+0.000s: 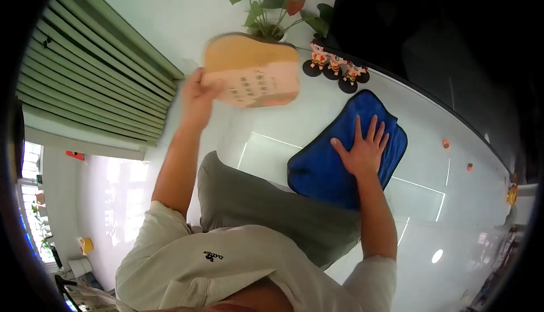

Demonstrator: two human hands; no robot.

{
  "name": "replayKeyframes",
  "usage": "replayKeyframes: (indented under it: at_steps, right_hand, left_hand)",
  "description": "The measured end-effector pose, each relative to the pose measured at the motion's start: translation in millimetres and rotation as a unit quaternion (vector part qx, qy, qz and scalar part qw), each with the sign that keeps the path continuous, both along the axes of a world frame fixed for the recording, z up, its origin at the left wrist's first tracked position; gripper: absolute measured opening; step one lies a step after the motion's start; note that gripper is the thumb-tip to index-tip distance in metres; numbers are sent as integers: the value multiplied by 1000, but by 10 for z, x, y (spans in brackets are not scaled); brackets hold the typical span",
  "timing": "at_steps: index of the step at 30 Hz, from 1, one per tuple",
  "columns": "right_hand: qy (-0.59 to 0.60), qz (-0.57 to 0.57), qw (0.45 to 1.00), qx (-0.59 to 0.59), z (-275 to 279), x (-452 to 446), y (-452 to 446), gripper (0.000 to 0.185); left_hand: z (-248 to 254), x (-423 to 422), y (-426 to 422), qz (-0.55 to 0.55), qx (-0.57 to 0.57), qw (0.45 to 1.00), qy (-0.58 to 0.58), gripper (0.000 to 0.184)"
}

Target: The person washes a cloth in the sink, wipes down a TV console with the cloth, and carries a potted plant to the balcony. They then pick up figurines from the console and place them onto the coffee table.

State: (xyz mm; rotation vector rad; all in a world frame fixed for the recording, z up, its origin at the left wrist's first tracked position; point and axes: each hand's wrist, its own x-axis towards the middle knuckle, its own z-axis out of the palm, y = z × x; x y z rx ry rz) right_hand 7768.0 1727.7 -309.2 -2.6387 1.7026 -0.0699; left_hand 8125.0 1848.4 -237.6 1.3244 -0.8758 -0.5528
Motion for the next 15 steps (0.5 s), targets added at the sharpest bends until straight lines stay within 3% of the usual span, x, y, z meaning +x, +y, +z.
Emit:
replayKeyframes:
  at_steps: [3,5,15]
  right_hand:
    - [-10,62,998,-15,-81,39,39,94]
    - [-22,134,991,-18,-88,270,237,93]
    - [-117,362,923,47,-24,1964,999,90]
  left_hand:
    - [211,140,474,58,-55,997,5,23]
    - [259,321,847,39,-143,988,31,27]
    - [358,406,1915,139,-195,969,57,35]
